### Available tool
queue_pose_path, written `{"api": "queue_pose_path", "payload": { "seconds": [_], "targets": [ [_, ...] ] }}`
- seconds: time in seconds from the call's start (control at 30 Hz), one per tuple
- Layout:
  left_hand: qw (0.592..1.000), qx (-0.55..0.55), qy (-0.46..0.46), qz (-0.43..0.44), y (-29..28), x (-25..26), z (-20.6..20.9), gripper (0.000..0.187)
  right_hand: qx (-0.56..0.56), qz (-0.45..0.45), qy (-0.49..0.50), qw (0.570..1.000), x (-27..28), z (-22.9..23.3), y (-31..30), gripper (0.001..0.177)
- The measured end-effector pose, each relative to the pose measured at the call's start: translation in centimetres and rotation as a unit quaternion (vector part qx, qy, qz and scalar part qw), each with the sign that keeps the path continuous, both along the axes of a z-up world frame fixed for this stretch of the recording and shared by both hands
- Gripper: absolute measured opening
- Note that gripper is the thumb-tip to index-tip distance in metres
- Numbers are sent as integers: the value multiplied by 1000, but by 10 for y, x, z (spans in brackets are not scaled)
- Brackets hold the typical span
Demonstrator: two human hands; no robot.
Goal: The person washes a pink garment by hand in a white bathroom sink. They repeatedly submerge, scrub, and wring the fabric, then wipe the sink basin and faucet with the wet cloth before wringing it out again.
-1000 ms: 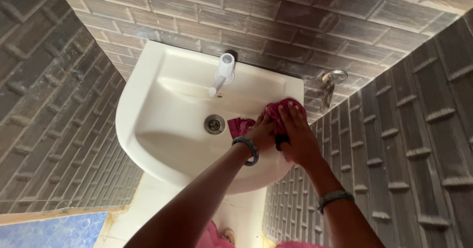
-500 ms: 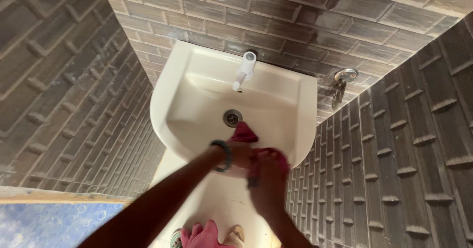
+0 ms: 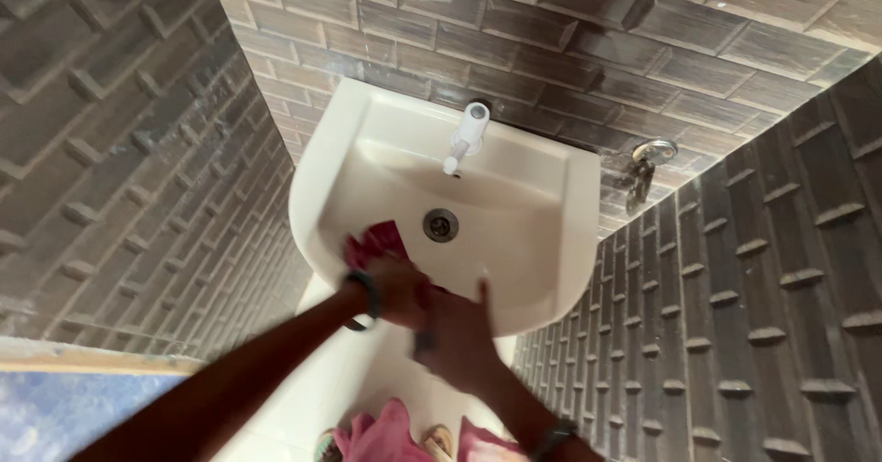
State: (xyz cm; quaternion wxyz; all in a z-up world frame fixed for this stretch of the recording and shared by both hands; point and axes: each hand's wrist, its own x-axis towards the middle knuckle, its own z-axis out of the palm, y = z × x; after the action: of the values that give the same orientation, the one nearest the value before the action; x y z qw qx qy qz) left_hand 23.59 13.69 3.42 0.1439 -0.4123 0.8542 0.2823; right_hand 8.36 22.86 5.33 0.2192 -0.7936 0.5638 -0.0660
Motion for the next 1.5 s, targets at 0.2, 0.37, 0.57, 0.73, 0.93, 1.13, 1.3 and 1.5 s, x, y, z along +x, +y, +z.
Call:
{"api": "queue_pose_path", "payload": {
  "seconds": [0.2,0.37,0.57,0.73,0.93,1.13,1.3,1.5],
  "targets": [
    [985,20,148,82,21,-50,0,52,10,-61,-8,998,-48,36,0,48],
    [987,-62,118,-86,24,-3,-11,42,-29,-48,-19,998,-6,40,-3,33],
    [962,-175,209,2,1,111,-17,45,207,-80,-167,961,81,39,-22,31],
    [932,-302,196,45,-25,187,-12,69,-111,119,-40,986,144,-6,-65,56],
    [912,-151,324,200,-92,212,-44,56,-47,7,-33,998,187,-54,-132,91],
    [907,-272,193,255,-168,159,-90,79,-47,-55,29,997,174,-64,-220,69],
    [912,-241,159,291,-225,126,-85,76,-60,-102,54,991,155,-67,-279,70],
    [873,-122,255,397,-271,126,-68,106,-66,-129,28,989,145,-77,-321,69]
  ]
}}
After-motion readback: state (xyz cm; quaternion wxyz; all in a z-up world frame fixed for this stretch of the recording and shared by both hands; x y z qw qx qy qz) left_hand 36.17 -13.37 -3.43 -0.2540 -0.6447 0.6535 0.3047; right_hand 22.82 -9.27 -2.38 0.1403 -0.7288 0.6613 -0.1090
